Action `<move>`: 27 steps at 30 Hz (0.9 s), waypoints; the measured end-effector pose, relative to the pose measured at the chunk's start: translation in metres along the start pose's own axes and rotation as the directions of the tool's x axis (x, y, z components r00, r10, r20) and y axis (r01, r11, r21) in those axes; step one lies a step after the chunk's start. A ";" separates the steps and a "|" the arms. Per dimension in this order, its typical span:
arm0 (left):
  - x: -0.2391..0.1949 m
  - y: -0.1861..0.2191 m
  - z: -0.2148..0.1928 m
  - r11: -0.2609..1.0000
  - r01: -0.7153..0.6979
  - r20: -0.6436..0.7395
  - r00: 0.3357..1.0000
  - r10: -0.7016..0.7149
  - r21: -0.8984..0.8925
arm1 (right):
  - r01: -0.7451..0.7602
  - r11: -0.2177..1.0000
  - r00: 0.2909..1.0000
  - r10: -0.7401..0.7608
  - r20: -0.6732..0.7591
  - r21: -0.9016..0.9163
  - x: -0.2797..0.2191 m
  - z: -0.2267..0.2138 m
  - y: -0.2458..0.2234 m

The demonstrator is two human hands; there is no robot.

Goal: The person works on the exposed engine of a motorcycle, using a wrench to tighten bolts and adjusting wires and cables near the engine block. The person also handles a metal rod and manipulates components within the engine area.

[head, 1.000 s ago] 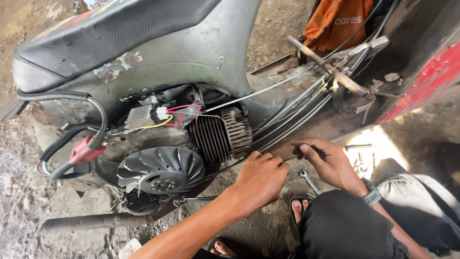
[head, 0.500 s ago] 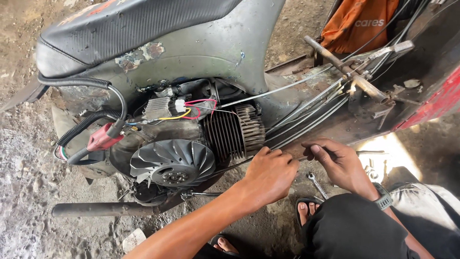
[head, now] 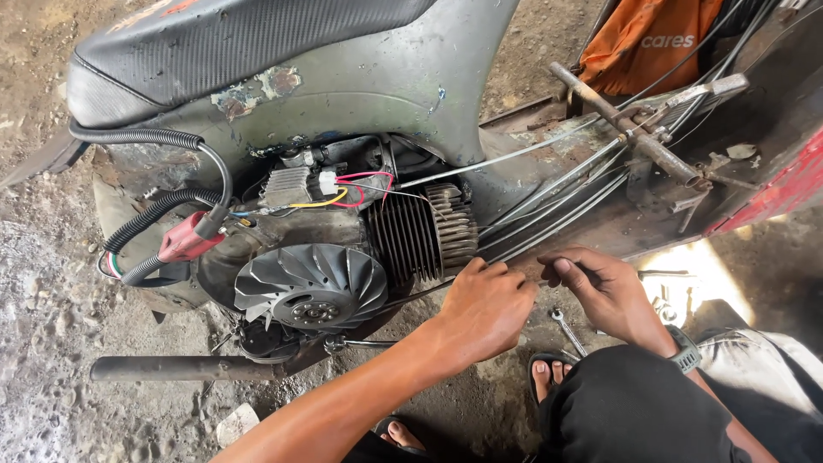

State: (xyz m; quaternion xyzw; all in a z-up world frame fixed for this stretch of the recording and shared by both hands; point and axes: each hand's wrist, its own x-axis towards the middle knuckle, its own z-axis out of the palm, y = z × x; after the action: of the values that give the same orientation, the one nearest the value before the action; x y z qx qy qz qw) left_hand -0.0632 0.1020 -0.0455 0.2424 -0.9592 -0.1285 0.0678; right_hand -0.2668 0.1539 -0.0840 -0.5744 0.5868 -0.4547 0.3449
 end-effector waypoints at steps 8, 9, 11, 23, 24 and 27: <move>0.004 -0.003 0.008 1.000 0.003 -0.005 1.000 -0.002 0.013 | 0.064 0.998 0.998 -0.064 -0.001 0.019 0.001 -0.003 0.000; 0.005 -0.003 0.006 1.000 0.001 -0.005 1.000 -0.001 0.012 | 0.074 0.997 0.997 -0.074 -0.001 0.021 0.001 -0.003 -0.002; 0.007 0.000 0.000 1.000 -0.006 -0.012 1.000 0.006 0.016 | 0.074 0.997 0.997 -0.074 -0.010 0.024 0.001 -0.004 -0.002; 0.008 0.001 0.008 1.000 -0.018 0.031 0.999 0.018 0.000 | 0.105 0.994 0.994 -0.105 -0.021 0.018 -0.002 -0.009 -0.003; 0.009 0.001 0.002 1.000 -0.014 0.039 0.999 0.014 0.001 | 0.106 0.994 0.994 -0.106 -0.026 0.004 -0.001 -0.010 -0.003; 0.011 -0.001 0.009 1.000 -0.013 0.049 0.999 0.014 -0.020 | 0.116 0.993 0.993 -0.115 -0.035 0.009 -0.002 -0.013 -0.003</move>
State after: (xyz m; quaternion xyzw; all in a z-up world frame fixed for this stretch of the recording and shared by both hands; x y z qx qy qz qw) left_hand -0.0738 0.0973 -0.0533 0.2318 -0.9610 -0.1433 0.0477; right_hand -0.2778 0.1576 -0.0772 -0.5977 0.5559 -0.4868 0.3111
